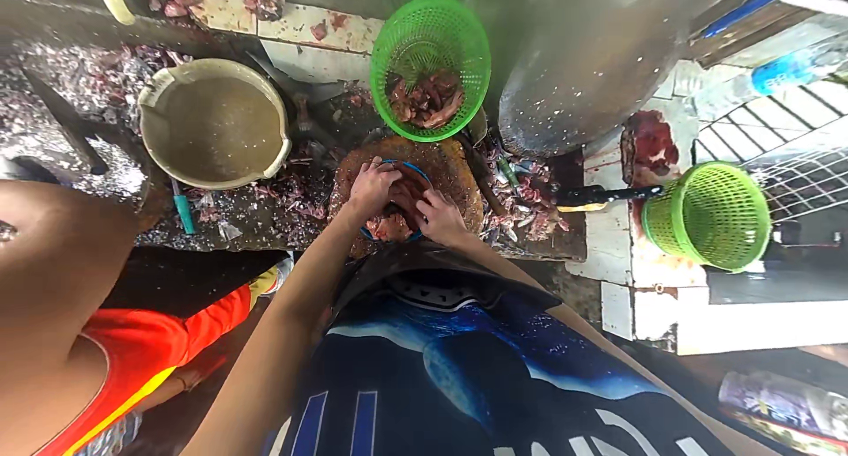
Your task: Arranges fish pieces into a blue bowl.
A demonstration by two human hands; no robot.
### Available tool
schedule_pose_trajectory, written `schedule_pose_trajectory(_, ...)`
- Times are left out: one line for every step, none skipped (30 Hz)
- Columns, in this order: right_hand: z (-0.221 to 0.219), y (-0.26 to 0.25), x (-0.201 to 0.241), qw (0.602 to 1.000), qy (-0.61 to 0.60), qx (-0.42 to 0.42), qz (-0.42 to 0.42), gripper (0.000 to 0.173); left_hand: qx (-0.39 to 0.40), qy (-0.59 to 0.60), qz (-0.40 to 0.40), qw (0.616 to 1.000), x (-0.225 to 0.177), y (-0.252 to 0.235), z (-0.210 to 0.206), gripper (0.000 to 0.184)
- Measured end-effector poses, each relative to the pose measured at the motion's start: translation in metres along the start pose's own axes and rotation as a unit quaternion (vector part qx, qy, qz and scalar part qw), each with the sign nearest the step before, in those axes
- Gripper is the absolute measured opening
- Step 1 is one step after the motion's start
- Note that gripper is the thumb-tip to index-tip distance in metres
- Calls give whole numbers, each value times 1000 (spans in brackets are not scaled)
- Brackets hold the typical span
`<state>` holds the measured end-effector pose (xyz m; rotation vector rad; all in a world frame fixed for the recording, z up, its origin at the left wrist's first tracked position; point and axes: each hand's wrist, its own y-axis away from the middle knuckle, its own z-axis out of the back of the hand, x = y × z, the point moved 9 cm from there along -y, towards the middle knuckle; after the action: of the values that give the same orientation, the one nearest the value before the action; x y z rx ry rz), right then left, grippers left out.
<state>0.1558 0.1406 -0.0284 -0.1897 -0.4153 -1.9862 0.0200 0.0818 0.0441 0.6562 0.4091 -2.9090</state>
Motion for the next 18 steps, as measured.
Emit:
schedule_pose_trajectory(-2, 0, 0, 1000, 8, 0, 4, 26, 43, 12, 10, 999, 26, -4, -37, 23)
schedule_pose_trajectory(-1, 1, -1, 1000, 16, -19, 9, 25, 114, 15, 37, 993, 42, -10, -60, 24)
schedule_pose_trajectory(2, 2, 0, 999, 18, -48, 11, 26, 146, 23, 57, 987, 50, -15, -70, 26)
schedule_pose_trajectory(7, 2, 0, 997, 19, -76, 11, 24, 144, 38, 68, 986, 53, -18, -71, 26)
schedule_pose_trajectory(13, -2, 0, 995, 19, -94, 7, 22, 121, 61, 73, 988, 55, -21, -67, 25)
schedule_pose_trajectory(16, -8, -3, 995, 17, -102, 1, 21, 87, 88, 75, 989, 57, -23, -61, 22)
schedule_pose_trajectory(17, -14, -5, 995, 15, -103, -4, 23, 49, 115, 87, 988, 59, -22, -53, 20)
schedule_pose_trajectory(19, -23, -7, 994, 11, -105, -9, 26, 9, 141, 109, 984, 64, -19, -44, 19)
schedule_pose_trajectory(22, -31, -10, 994, 5, -107, -15, 27, -33, 169, 145, 974, 70, -14, -33, 18)
schedule_pose_trajectory(28, -40, -16, 993, -6, -115, -22, 28, -79, 201, 198, 956, 80, -7, -22, 20)
schedule_pose_trajectory(38, -50, -22, 992, -16, -122, -34, 29, -130, 233, 261, 928, 94, 5, -12, 26)
schedule_pose_trajectory(49, -61, -30, 990, -17, -128, -49, 29, -176, 265, 326, 890, 109, 19, -2, 39)
schedule_pose_trajectory(61, -74, -40, 989, -3, -130, -68, 30, -222, 295, 382, 847, 126, 36, 4, 55)
schedule_pose_trajectory(74, -88, -51, 987, 17, -135, -84, 31, -273, 318, 424, 803, 142, 54, 9, 66)
schedule_pose_trajectory(84, -102, -63, 986, 34, -137, -94, 33, -314, 332, 448, 768, 154, 71, 11, 73)
schedule_pose_trajectory(92, -117, -75, 986, 48, -126, -101, 35, -343, 339, 463, 743, 163, 87, 14, 76)
schedule_pose_trajectory(96, -133, -87, 988, 58, -103, -102, 37, -361, 337, 471, 731, 169, 101, 16, 76)
schedule_pose_trajectory(96, -149, -97, 991, 65, -66, -92, 39, -368, 333, 474, 728, 173, 113, 18, 75)
